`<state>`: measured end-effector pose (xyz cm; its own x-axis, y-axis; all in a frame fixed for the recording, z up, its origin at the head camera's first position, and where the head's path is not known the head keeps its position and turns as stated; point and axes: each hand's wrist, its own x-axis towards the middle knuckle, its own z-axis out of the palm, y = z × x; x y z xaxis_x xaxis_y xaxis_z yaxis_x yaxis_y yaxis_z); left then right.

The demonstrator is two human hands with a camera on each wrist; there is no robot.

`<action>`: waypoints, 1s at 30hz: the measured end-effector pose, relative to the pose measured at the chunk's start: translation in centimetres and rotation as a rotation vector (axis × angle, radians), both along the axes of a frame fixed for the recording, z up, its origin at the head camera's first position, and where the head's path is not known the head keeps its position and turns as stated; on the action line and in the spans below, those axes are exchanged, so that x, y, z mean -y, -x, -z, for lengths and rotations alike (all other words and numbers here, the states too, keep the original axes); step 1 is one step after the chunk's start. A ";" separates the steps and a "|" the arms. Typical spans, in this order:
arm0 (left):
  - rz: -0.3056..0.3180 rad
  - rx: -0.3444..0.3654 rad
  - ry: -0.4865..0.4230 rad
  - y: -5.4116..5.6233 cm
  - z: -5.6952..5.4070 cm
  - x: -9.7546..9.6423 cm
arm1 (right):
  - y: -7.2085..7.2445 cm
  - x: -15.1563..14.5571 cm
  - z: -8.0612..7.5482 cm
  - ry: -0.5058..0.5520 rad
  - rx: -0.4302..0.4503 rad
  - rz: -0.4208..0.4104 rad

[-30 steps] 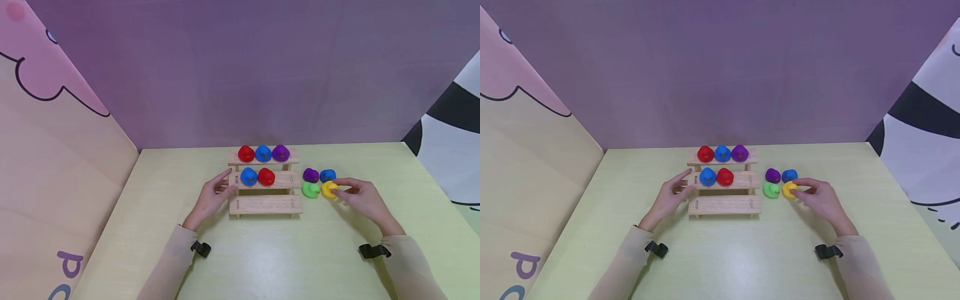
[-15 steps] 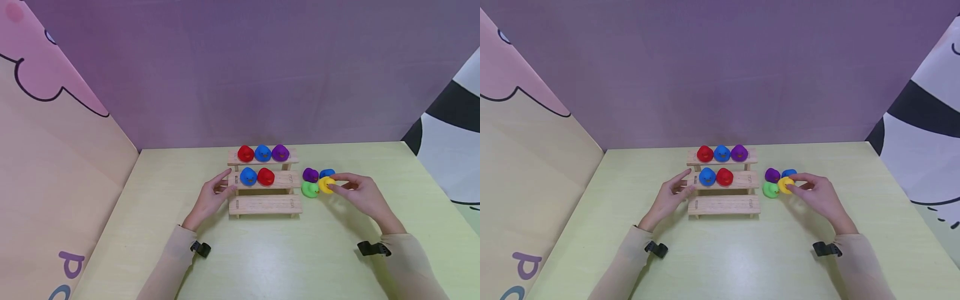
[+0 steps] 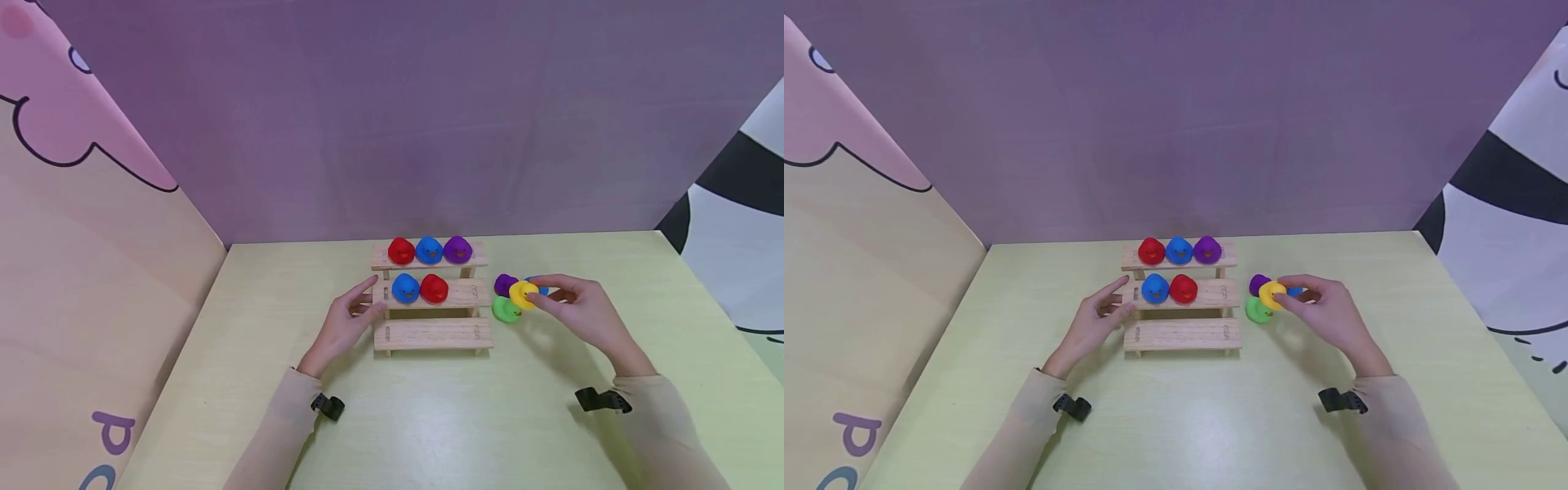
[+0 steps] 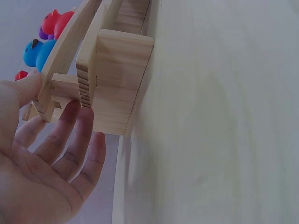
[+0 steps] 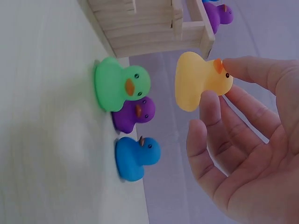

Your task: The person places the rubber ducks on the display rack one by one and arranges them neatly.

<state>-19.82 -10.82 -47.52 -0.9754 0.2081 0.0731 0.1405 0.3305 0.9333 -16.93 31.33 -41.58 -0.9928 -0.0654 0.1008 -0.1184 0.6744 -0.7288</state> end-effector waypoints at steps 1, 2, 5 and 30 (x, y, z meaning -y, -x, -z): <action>0.000 0.001 -0.001 0.0 0.0 0.0 | 0.0 0.1 -0.1 0.003 -0.001 -0.003; 0.001 0.001 -0.004 0.0 0.0 0.0 | 0.0 0.2 -0.2 0.007 -0.005 -0.005; 0.003 0.003 -0.006 0.0 -0.1 0.0 | 0.0 0.7 -0.5 0.021 -0.017 -0.018; 0.008 -0.008 -0.006 0.0 -0.1 0.0 | 1.3 5.9 -0.8 0.146 -0.026 -0.137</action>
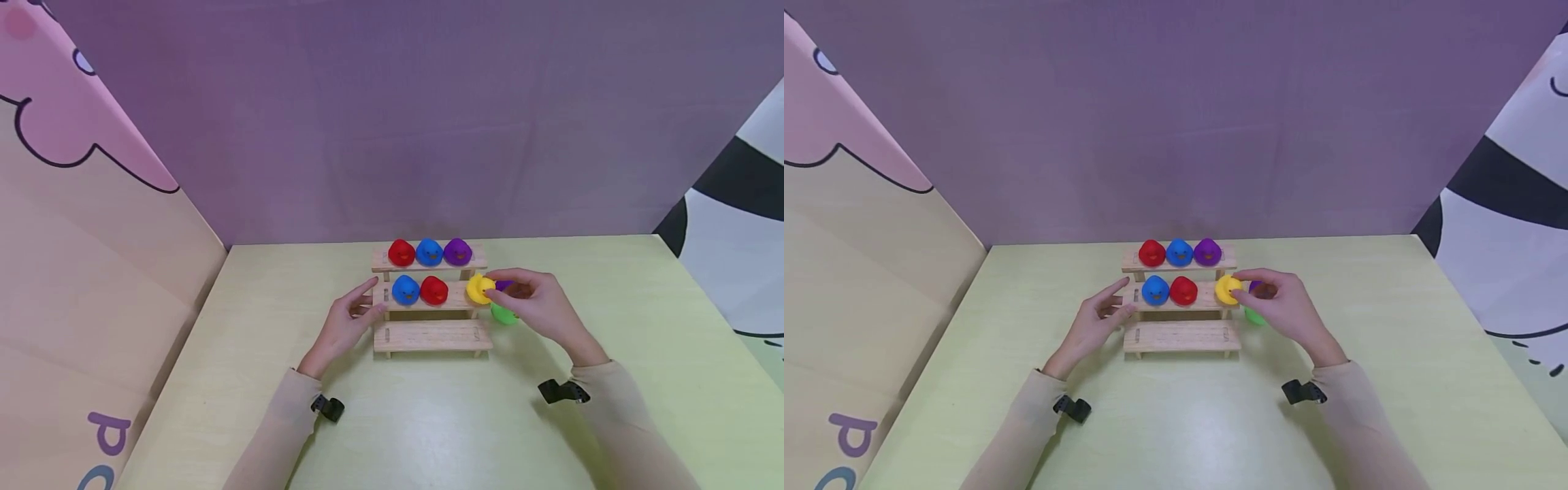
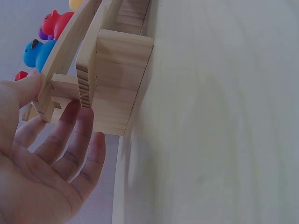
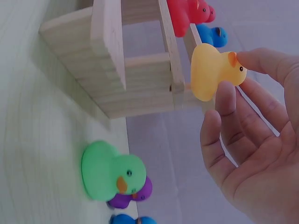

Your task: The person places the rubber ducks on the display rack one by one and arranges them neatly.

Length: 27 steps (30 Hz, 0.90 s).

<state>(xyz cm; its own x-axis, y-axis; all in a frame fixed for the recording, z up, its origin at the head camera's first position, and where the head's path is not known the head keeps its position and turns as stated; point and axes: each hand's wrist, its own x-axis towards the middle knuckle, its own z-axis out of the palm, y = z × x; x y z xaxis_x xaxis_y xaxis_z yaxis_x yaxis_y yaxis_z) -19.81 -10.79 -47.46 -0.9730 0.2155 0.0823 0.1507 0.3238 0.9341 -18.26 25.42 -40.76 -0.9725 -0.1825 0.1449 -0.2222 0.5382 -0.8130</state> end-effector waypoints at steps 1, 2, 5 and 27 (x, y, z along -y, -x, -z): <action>0.001 -0.001 0.000 0.0 0.0 0.0 | 0.1 0.2 0.0 -0.004 -0.001 -0.001; 0.001 0.000 0.000 -0.1 0.0 0.0 | 0.1 0.4 0.0 -0.008 -0.003 -0.003; 0.000 0.000 0.003 -0.1 0.0 -0.1 | 0.4 1.0 0.1 -0.020 -0.011 -0.015; -0.004 0.001 -0.005 -0.1 -0.2 -0.1 | 1.3 2.5 0.6 -0.048 -0.009 -0.034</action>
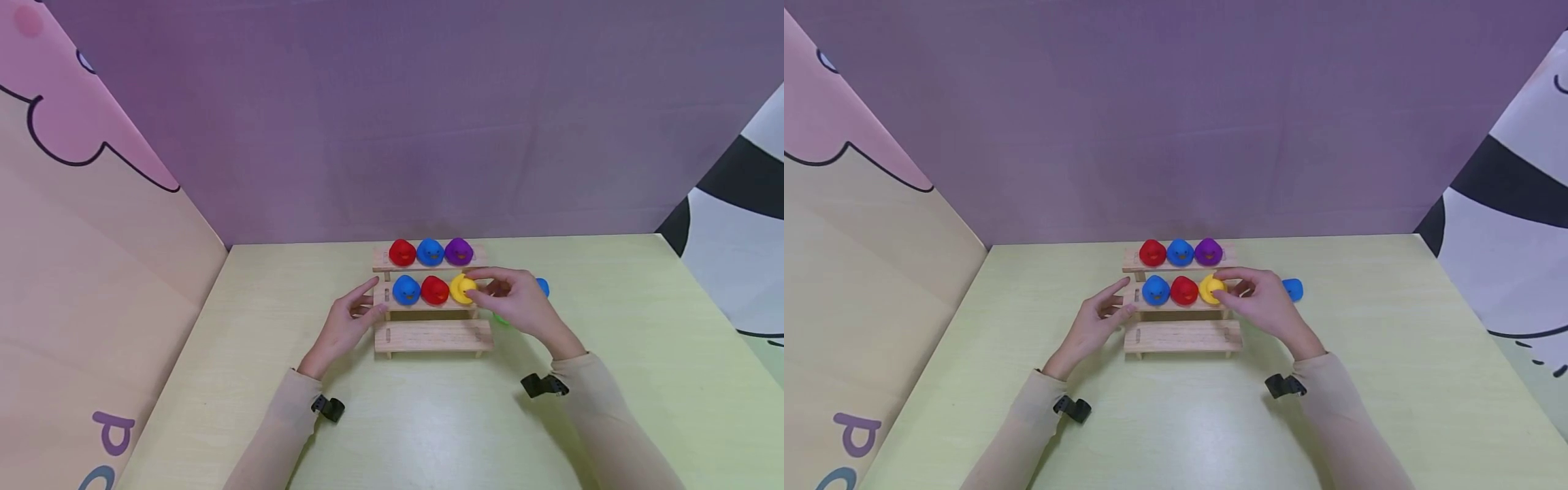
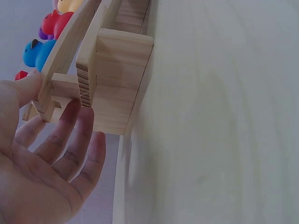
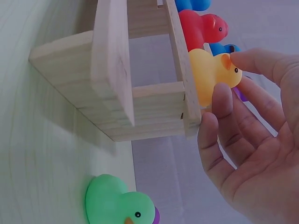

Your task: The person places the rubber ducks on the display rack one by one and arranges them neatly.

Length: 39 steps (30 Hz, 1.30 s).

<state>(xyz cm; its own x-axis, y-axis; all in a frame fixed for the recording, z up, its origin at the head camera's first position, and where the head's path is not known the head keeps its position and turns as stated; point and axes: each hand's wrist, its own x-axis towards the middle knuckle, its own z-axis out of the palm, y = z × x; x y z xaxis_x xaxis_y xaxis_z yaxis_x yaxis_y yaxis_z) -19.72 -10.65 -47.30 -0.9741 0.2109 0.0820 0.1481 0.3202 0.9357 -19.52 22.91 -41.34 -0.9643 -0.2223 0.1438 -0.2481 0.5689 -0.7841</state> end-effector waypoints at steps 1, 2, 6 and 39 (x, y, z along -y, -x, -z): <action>0.001 -0.001 -0.001 0.0 0.0 0.0 | 0.0 0.0 0.0 0.001 -0.002 -0.001; 0.001 -0.002 0.000 0.0 0.0 0.1 | 0.0 0.1 0.0 0.004 -0.003 -0.002; 0.004 0.002 -0.003 -0.1 0.0 0.1 | -0.1 0.2 0.0 0.012 0.002 -0.003; 0.000 0.009 0.015 -0.1 -0.1 0.0 | -0.4 -0.9 -0.6 0.028 -0.002 0.011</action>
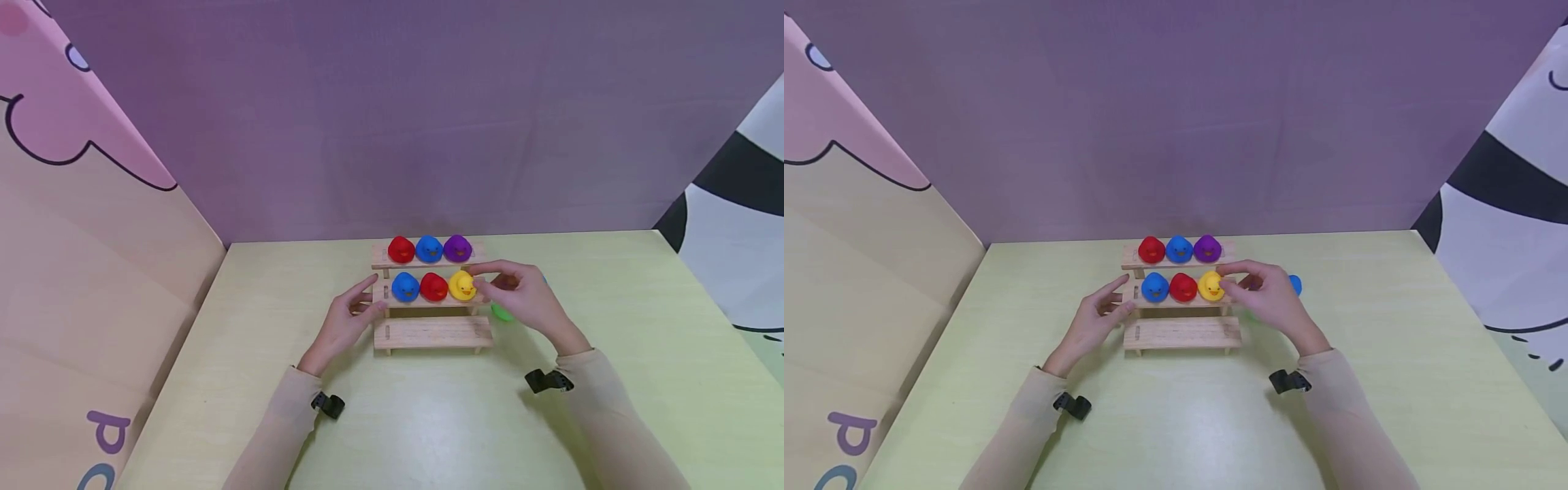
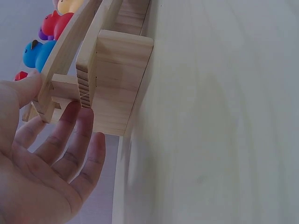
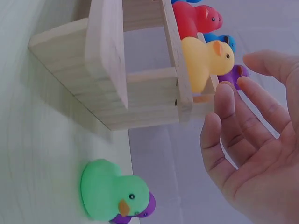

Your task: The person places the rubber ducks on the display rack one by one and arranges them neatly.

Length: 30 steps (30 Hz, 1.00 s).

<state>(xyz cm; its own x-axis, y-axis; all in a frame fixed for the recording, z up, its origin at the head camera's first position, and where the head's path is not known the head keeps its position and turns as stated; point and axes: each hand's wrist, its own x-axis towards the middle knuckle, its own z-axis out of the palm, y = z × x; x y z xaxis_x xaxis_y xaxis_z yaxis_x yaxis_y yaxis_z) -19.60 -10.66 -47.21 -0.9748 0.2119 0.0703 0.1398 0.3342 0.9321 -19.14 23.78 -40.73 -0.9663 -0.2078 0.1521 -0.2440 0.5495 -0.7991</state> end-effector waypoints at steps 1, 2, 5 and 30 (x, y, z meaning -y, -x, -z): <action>0.000 -0.001 -0.001 0.0 0.0 0.0 | 0.0 -0.1 0.0 -0.003 0.000 0.007; -0.002 -0.003 -0.001 0.0 0.0 0.0 | 0.0 -0.3 -0.1 -0.004 0.001 0.014; -0.005 -0.006 -0.001 0.1 0.1 0.0 | 0.0 -0.9 -0.1 0.004 0.015 0.033; 0.005 -0.006 -0.014 -0.1 0.4 -0.2 | -1.5 -6.3 3.2 -0.130 0.057 0.096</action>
<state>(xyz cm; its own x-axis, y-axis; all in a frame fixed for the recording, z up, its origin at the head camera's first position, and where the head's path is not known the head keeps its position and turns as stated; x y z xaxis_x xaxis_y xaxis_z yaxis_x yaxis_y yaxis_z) -19.51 -10.45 -47.57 -0.9733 0.2156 0.0786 0.1466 0.3205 0.9358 -17.59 30.05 -43.94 -0.9890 -0.1282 0.0741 -0.1413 0.6681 -0.7305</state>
